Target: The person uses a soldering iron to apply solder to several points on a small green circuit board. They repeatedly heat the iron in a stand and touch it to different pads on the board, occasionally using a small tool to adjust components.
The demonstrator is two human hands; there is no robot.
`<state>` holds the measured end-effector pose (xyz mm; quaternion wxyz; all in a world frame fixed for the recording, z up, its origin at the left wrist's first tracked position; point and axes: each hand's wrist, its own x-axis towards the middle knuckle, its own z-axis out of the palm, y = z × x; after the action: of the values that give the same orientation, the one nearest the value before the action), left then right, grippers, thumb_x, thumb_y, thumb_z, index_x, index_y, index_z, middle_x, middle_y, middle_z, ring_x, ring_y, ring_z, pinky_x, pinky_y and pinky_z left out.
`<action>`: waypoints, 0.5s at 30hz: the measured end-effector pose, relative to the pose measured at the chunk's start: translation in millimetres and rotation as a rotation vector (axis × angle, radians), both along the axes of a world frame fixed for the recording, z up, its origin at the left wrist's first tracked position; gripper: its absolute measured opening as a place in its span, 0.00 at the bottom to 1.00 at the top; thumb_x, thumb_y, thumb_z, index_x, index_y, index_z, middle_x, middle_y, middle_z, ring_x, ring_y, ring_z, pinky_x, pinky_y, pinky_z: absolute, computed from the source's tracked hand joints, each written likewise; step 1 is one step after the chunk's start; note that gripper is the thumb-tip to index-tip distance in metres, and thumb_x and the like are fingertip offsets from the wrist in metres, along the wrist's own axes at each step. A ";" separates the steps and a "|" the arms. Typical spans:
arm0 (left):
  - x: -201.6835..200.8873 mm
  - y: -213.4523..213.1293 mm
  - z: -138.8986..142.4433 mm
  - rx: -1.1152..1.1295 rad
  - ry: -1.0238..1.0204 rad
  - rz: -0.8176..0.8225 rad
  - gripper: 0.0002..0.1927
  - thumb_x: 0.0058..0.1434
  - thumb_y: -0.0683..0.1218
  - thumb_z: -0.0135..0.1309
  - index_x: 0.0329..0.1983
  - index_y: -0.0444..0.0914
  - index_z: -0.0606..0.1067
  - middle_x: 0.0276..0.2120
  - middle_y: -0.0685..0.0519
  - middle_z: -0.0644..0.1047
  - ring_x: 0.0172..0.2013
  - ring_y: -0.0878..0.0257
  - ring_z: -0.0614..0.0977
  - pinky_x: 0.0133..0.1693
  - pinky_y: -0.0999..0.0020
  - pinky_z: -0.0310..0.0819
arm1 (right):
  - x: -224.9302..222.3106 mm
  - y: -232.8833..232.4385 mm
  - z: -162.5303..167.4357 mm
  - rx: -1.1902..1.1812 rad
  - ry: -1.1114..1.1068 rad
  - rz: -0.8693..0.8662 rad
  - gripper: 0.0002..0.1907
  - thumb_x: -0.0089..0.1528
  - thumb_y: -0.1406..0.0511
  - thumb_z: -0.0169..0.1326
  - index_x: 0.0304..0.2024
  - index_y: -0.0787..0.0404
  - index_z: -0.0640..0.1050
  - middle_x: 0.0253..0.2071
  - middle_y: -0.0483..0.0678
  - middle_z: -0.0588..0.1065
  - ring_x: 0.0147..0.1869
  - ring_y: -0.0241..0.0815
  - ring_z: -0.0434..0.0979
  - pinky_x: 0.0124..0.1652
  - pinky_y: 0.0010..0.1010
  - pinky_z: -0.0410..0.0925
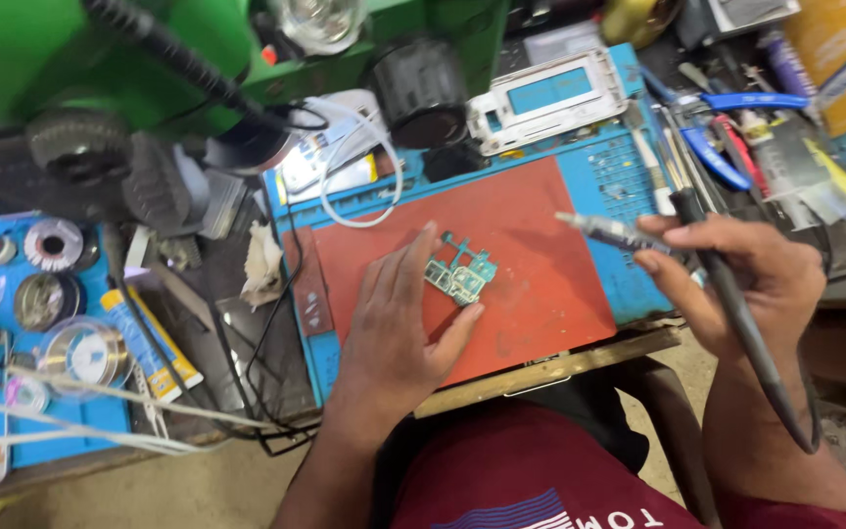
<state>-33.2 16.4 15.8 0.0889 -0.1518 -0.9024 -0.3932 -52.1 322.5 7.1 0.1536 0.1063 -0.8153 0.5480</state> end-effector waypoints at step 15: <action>1.4 -3.0 -3.1 0.008 0.045 0.047 0.43 0.58 0.48 0.67 0.72 0.33 0.59 0.61 0.39 0.71 0.62 0.43 0.72 0.61 0.52 0.68 | 12.8 -35.9 -35.9 -0.160 0.082 0.158 0.21 0.66 0.79 0.55 0.54 0.60 0.62 0.50 0.61 0.74 0.37 0.36 0.77 0.35 0.20 0.73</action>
<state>-31.8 13.4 12.8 0.1191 -0.1390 -0.9020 -0.3910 -39.3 286.6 -28.8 0.1511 0.1800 -0.7512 0.6169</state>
